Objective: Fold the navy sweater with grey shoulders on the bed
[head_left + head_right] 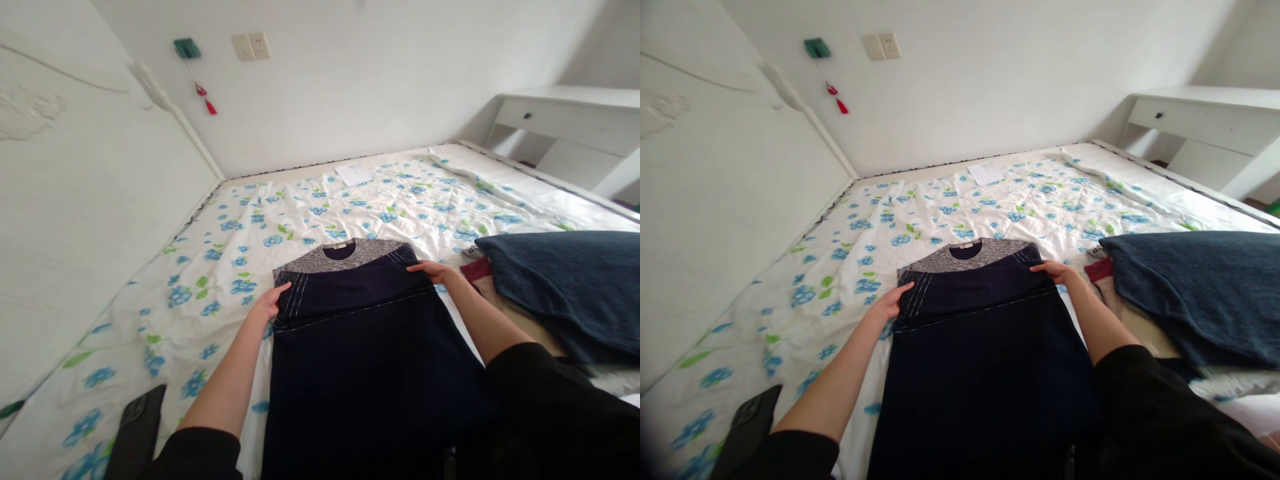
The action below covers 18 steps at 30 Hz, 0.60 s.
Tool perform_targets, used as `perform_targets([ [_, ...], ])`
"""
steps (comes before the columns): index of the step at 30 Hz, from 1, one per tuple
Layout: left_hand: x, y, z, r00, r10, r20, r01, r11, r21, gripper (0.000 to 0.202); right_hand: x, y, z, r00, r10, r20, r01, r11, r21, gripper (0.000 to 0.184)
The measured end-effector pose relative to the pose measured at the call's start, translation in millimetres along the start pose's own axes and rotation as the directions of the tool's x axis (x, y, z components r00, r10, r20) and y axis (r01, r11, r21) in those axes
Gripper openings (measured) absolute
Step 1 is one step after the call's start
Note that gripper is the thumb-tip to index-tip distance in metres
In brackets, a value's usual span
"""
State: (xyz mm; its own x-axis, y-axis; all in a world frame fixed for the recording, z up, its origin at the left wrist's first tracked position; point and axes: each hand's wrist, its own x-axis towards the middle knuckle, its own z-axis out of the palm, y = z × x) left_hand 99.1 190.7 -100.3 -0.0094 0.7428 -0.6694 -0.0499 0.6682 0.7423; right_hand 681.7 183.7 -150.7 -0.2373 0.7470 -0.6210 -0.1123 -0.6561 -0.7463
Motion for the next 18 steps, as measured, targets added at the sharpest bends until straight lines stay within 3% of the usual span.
perform_targets([
  [3,4,35,14.0,0.996,0.067,-0.063,-0.067,0.998,-0.01,0.031,-1,-22,16,0.989,-0.115,-0.092,0.115,0.993,-0.005,0.04],
  [6,-7,79,20.2,0.964,0.256,-0.064,-0.26,0.963,-0.065,0.036,-18,-50,27,0.928,-0.344,-0.142,0.353,0.935,0.038,0.043],
  [8,-25,103,18.9,0.903,0.426,-0.048,-0.428,0.893,-0.14,0.038,-38,-67,28,0.857,-0.484,-0.177,0.503,0.861,0.077,0.041],
  [10,-50,112,12.0,0.811,0.584,-0.028,-0.575,0.789,-0.217,0.038,-63,-75,23,0.784,-0.582,-0.218,0.609,0.788,0.089,0.038],
  [12,-80,99,-0.9,0.754,0.657,-0.002,-0.636,0.73,-0.25,0.035,-91,-65,13,0.727,-0.647,-0.23,0.671,0.74,0.041,0.035],
  [14,-112,63,-18.9,0.751,0.66,0.02,-0.643,0.737,-0.208,0.029,-120,-34,-1,0.707,-0.674,-0.214,0.674,0.734,-0.085,0.032],
  [16,-143,13,-37.8,0.77,0.637,0.051,-0.632,0.771,-0.077,0.024,-146,12,-13,0.733,-0.65,-0.2,0.602,0.757,-0.255,0.031],
  [18,-169,-36,-51.8,0.807,0.542,0.232,-0.583,0.795,0.17,0.019,-168,60,-21,0.773,-0.599,-0.209,0.504,0.781,-0.369,0.028],
])
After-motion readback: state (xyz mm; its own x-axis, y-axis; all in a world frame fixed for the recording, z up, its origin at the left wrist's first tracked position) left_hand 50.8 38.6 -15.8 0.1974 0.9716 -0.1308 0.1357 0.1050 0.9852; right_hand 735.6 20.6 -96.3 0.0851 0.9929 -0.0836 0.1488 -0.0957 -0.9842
